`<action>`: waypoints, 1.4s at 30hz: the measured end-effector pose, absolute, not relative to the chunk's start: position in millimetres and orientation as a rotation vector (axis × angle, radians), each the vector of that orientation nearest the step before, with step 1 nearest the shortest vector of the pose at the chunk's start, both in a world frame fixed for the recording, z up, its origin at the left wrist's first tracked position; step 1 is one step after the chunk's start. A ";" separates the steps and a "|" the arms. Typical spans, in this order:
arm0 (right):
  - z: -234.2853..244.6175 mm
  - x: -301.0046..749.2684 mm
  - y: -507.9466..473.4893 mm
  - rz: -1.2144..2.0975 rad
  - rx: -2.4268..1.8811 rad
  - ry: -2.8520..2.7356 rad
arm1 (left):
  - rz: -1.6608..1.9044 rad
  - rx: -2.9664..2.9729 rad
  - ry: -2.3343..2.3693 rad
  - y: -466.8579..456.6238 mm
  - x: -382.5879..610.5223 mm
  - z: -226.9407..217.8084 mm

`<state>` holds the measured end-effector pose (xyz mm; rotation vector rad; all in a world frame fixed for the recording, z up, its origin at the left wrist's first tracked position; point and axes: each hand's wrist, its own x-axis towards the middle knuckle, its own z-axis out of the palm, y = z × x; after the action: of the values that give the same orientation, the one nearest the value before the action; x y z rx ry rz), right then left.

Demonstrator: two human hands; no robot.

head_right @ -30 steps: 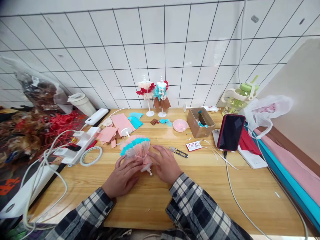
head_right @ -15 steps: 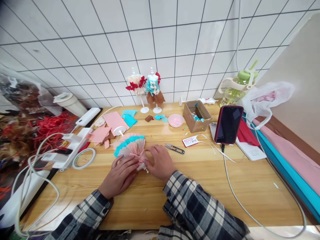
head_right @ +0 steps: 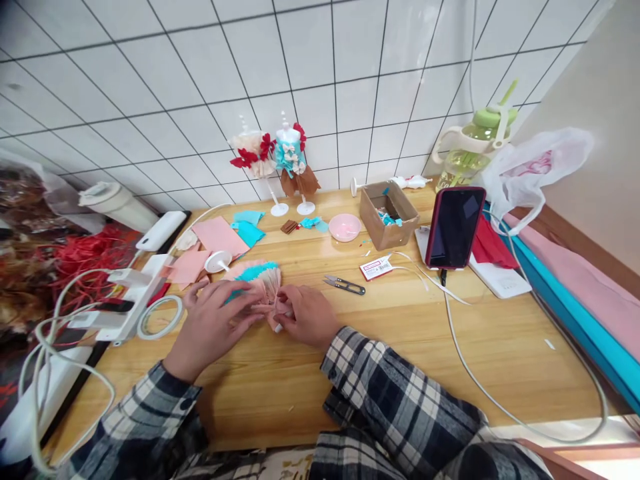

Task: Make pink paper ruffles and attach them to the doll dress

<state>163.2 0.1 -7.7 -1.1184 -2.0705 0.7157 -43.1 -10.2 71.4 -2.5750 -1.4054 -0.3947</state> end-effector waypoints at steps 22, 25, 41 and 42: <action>0.3 169.1 -4.5 0.641 -0.941 -2.120 | -0.319 -2.695 -1.054 -16.7 -34.5 87.6; -2.1 168.7 -4.9 0.632 -0.944 -2.093 | -0.379 -2.739 -1.142 -20.6 -41.4 79.5; -12.3 166.7 -0.6 0.681 -0.896 -2.070 | 0.102 -2.820 -1.139 29.2 -26.3 115.5; -12.6 166.8 -0.3 0.675 -0.885 -2.074 | 0.108 -2.837 -1.102 30.3 -25.3 114.8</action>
<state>166.8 -0.3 -12.6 -0.8850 -2.0744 0.6749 -25.3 30.3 114.8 -2.8370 -1.1020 0.1080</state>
